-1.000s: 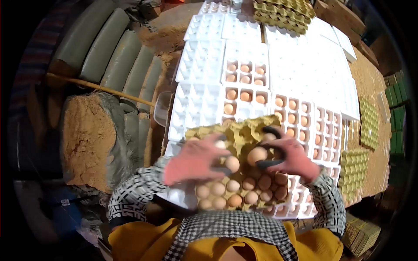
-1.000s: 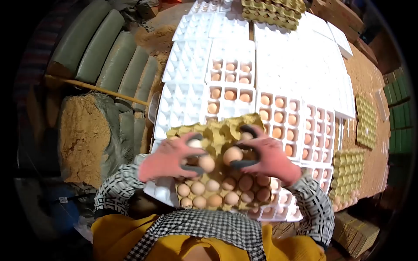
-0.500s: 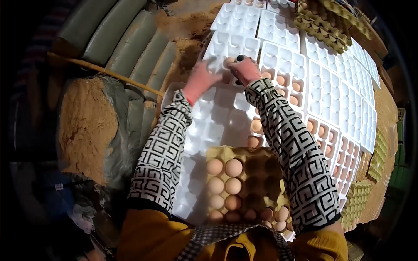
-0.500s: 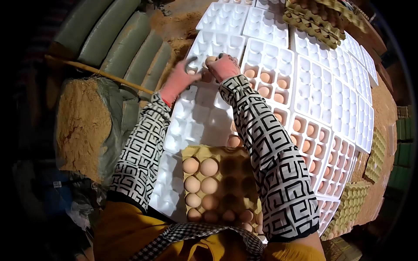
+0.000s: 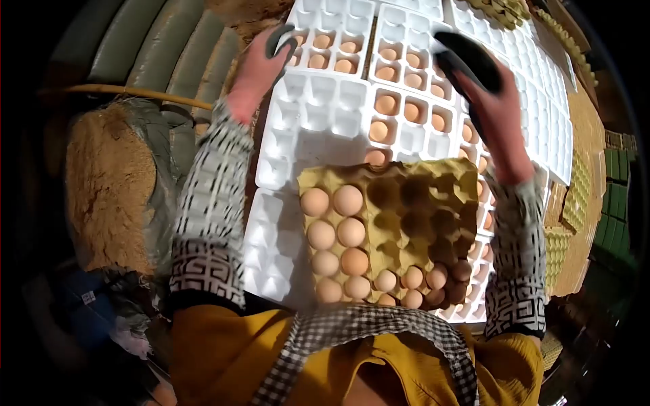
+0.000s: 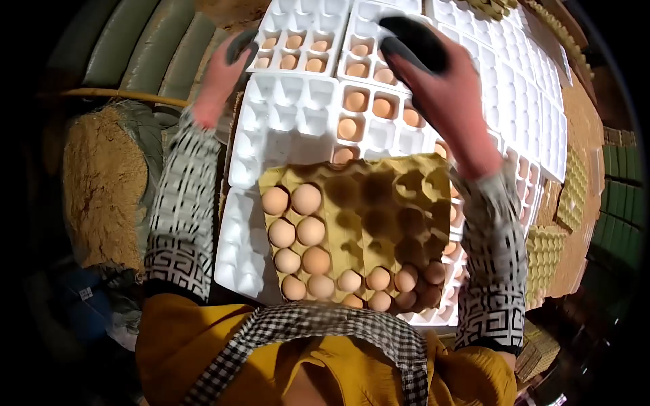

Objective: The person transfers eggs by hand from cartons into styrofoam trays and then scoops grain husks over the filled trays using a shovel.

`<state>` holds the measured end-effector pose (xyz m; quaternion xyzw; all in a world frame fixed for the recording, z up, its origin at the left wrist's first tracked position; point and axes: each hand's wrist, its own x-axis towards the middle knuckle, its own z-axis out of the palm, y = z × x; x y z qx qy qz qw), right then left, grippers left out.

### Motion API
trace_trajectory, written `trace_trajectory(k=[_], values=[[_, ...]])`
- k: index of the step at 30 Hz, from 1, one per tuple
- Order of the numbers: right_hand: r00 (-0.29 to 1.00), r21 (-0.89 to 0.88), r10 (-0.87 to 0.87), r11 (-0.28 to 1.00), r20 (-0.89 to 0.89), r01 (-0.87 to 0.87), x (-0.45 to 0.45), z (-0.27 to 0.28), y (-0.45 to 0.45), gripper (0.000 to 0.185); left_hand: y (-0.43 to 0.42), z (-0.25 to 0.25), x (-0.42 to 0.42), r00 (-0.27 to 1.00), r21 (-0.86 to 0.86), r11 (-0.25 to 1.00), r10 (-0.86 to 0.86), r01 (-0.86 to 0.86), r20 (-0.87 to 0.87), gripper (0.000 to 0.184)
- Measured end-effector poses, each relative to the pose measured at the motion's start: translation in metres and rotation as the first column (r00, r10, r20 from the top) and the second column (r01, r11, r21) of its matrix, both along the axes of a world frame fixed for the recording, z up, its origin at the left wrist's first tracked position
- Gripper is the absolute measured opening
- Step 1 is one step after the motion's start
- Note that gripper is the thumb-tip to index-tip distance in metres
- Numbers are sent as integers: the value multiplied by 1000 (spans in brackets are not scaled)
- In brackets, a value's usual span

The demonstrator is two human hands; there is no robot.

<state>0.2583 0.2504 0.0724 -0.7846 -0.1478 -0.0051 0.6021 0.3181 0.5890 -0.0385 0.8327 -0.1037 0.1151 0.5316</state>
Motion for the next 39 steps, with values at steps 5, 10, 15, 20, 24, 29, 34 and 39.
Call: trace_trajectory(k=[5, 10, 15, 20, 24, 29, 34, 39], values=[[902, -529, 281, 736, -328, -422, -125, 13, -12, 73, -44, 113, -146, 866, 437, 750, -395, 496, -306, 56], [946, -952, 312, 250, -93, -176, -184, -48, 76, 69, -81, 72, -195, 874, 716, 545, -445, 436, -194, 60], [964, -625, 217, 734, -156, -266, -182, -33, 43, 77, -71, 86, -210, 944, 84, 948, -294, 308, -149, 45], [781, 392, 306, 916, -544, -87, -169, -8, -10, 51, -8, 75, -218, 864, -468, 884, -229, -10, -449, 46], [875, -890, 446, 298, -190, -345, -209, -3, 49, 52, -45, 68, -223, 932, 705, 635, -65, 315, -358, 62], [826, -465, 355, 697, -438, -546, -206, -16, 32, 55, -23, 75, -232, 903, 213, 949, -131, 234, -410, 54], [647, 423, 455, 880, -612, -219, -182, 25, 24, 57, 20, 59, -252, 776, -920, 381, -550, -96, -309, 51], [824, -880, 566, 380, -22, -284, -172, 7, 104, 31, 10, 78, -229, 860, -554, 803, -108, -220, -499, 45]])
